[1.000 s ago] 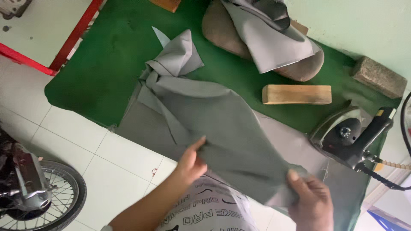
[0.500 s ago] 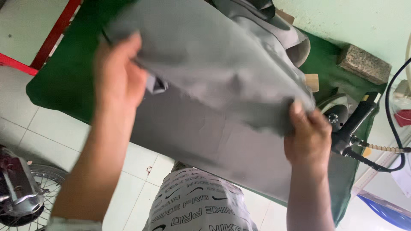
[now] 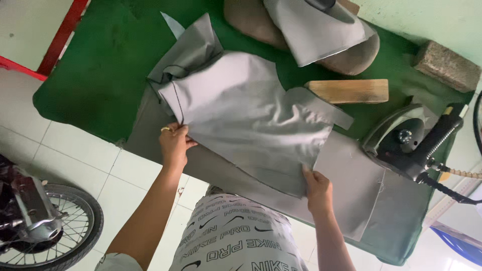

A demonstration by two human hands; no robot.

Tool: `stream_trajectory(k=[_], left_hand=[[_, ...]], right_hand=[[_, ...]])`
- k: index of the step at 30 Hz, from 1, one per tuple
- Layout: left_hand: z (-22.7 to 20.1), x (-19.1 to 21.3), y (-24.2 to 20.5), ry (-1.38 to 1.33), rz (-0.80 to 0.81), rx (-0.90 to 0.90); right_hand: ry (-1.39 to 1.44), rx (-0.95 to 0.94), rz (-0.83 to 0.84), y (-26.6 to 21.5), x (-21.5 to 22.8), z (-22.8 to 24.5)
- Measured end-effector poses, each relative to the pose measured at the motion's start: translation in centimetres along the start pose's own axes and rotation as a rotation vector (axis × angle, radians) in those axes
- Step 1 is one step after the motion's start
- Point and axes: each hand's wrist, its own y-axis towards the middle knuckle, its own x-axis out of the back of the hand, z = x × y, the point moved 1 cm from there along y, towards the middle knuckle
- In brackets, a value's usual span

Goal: The person irons a gray garment on a green worktable using a steam iron and a wooden pressing block. They repeatedly smooth the fabric, reposition the garment, and press seams and edges with the iron and block.

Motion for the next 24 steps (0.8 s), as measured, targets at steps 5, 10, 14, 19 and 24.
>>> stream_trajectory(k=[5, 10, 14, 19, 24], left_hand=[[-3.2, 1.4, -4.2, 0.197, 0.098, -0.055], [-6.6, 0.8, -5.3, 0.251, 0.093, -0.099], [-6.5, 0.5, 0.5, 0.296, 0.032, -0.105], [-11.9, -3.4, 0.3, 0.64, 0.173, -0.026], [-14.3, -2.6, 0.1, -0.013, 0.126, -0.227]], right_hand=[[-0.169, -0.02, -0.078, -3.5, 2.9, 1.6], [-0.407, -0.013, -0.114, -7.8, 2.7, 4.6], [-1.049, 0.762, -0.404, -8.0, -1.3, 5.1], [-1.036, 1.427, -0.309, -8.7, -10.9, 7.8], [-1.119, 1.333, -0.01, -7.5, -15.1, 7.4]])
